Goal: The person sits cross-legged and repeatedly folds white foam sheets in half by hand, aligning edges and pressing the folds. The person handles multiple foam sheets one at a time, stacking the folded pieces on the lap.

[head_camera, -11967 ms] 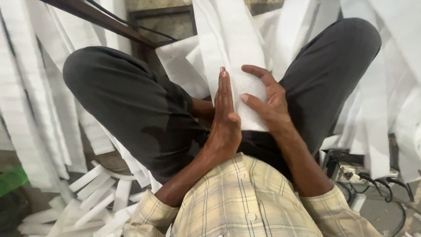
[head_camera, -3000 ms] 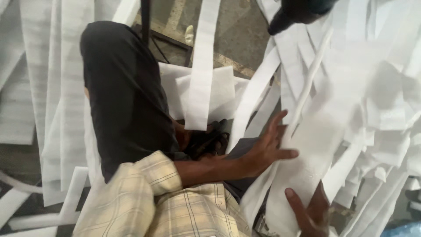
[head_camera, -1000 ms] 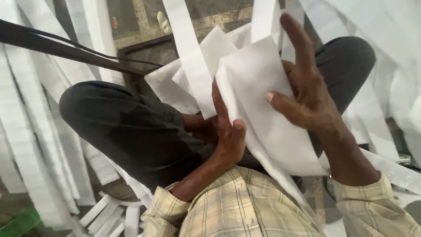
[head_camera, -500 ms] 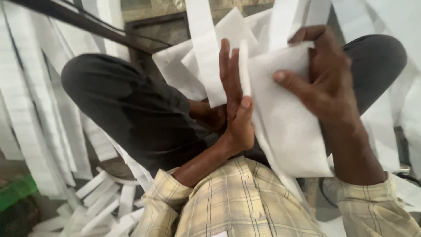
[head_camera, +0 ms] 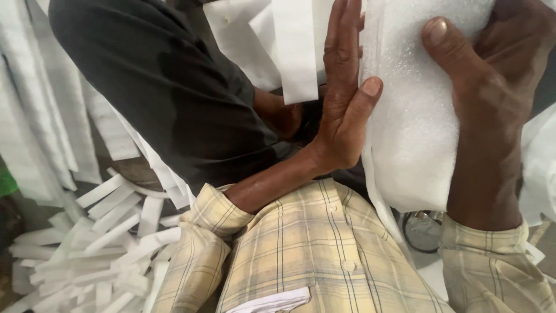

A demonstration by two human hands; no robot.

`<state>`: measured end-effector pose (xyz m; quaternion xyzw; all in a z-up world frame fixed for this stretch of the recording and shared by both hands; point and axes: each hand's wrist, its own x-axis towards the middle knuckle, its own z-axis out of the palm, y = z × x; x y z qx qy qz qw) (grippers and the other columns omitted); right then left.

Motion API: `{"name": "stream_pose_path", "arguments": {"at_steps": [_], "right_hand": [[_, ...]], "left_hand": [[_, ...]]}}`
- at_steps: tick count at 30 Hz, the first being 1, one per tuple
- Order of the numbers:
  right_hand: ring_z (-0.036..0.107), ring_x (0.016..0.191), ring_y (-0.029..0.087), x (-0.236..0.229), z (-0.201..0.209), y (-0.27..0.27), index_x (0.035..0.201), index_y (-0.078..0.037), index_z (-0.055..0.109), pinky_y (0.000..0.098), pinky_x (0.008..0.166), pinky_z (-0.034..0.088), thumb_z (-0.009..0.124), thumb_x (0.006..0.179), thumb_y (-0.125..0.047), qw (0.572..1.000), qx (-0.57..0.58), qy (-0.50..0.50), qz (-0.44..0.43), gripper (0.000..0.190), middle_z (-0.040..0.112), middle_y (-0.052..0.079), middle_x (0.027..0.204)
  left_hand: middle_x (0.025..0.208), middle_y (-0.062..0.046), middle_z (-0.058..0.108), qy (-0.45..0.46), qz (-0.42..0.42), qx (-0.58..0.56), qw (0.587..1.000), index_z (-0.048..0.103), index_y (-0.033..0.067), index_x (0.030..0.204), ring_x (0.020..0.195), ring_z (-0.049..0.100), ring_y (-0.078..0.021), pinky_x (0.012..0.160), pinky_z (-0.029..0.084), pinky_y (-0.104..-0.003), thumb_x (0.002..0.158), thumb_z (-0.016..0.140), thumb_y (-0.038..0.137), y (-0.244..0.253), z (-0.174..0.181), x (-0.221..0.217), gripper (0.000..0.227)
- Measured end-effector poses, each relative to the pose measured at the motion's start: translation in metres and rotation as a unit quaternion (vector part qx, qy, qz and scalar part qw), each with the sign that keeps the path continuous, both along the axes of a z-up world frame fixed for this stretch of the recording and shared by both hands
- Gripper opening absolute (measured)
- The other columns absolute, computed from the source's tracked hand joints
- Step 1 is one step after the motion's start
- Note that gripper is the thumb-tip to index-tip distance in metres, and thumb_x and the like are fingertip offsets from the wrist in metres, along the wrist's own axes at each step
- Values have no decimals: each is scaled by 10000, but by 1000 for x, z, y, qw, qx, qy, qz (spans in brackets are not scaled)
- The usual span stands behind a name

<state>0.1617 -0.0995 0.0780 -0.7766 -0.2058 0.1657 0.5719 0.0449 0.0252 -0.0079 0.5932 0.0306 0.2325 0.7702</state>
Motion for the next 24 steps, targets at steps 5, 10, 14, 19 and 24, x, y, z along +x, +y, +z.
{"name": "stream_pose_path", "arguments": {"at_steps": [5, 10, 14, 19, 24], "right_hand": [[444, 455, 124, 3, -10, -4, 765, -48, 551, 263, 475, 372, 780, 1052, -107, 998, -37, -43, -10, 372, 520, 50, 623], [433, 452, 107, -1, -9, -6, 767, -51, 553, 266, 487, 371, 804, 1071, -92, 996, -65, -46, -29, 397, 530, 40, 649], [419, 439, 143, -2, 0, 0, 775, -6, 578, 290, 491, 327, 785, 1064, -106, 990, -124, -50, -43, 370, 547, 84, 649], [623, 624, 150, -9, 15, 11, 946, 1, 639, 260, 616, 516, 763, 1018, -64, 996, -78, -23, -37, 158, 671, 114, 857], [706, 762, 177, -7, 17, 27, 1120, 3, 598, 287, 740, 640, 791, 957, -78, 999, -16, 9, -34, 265, 700, 139, 995]], "left_hand": [[1706, 115, -21, 27, 20, 66, 997, 34, 263, 1653, 1596, 1, -16, 1364, 108, -245, 1208, 405, 245, 3, 0, -1, 579], [1711, 118, -6, 56, 25, 112, 992, 47, 253, 1655, 1594, 6, -5, 1340, 101, -221, 1226, 402, 245, 3, -2, -4, 557], [1710, 136, 7, 59, 28, 132, 989, 47, 269, 1657, 1582, 43, 7, 1325, 128, -207, 1232, 401, 250, 1, -5, -4, 553], [1705, 138, 11, 62, 28, 147, 987, 29, 271, 1651, 1570, 85, -4, 1342, 126, -229, 1245, 387, 268, -3, -9, -4, 542], [1708, 126, 8, 59, 14, 129, 990, 7, 272, 1656, 1577, 83, -14, 1354, 113, -246, 1251, 312, 362, -2, -12, -1, 515]]}}
